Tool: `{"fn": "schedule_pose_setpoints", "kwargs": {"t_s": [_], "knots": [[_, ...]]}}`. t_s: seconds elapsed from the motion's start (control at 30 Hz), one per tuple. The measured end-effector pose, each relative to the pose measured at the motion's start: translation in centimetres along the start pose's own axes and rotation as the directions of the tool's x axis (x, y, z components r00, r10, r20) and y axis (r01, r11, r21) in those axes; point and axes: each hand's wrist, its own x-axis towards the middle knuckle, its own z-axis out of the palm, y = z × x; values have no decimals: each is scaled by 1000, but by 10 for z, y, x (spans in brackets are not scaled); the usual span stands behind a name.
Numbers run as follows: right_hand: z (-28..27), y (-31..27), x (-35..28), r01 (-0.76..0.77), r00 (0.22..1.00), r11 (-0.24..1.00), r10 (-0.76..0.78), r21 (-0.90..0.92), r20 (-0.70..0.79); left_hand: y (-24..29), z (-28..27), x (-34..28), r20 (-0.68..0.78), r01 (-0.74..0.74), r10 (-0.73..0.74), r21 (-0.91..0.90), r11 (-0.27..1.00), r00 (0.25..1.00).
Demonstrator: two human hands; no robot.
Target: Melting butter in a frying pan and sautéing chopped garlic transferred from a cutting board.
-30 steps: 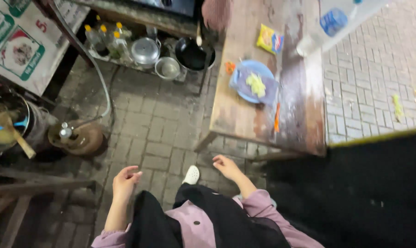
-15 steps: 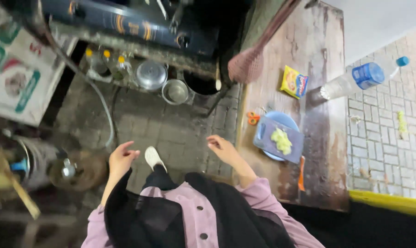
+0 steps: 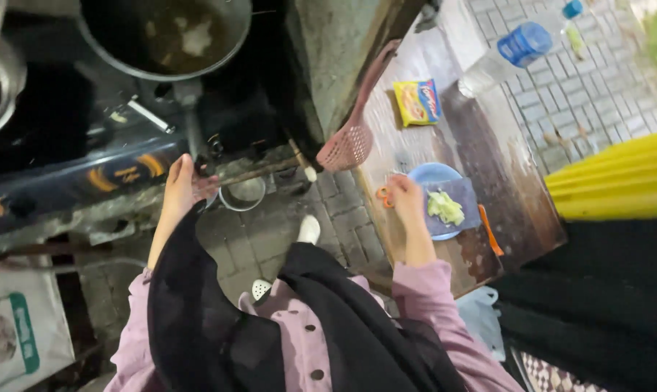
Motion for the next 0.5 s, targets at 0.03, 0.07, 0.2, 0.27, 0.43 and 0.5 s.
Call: {"fn": "schedule_pose_setpoints", "kwargs": {"t_s": [0.03, 0.07, 0.2, 0.27, 0.43, 0.5], "knots": [[2, 22, 41, -15, 1000, 1000, 15, 1, -15, 9, 9, 10, 15, 11, -11, 11, 1000, 1000], [1, 47, 81, -50, 995, 987, 63, 155, -83, 13, 18, 16, 23, 39, -39, 17, 999, 999], [11, 118, 229, -359, 841, 745, 519, 562, -151, -3, 23, 48, -87, 14, -9, 54, 998, 996], [11, 127, 273, -447, 771, 668, 624, 595, -122, 15, 36, 31, -95, -62, 73, 118, 991, 993], [-17, 70, 292, -472, 585, 541, 783, 696, -212, 45, 40, -4, -139, -115, 145, 204, 972, 980], [11, 10, 277, -445, 595, 537, 776, 717, -212, 48, 34, -17, -113, -74, 112, 299, 951, 987]]}}
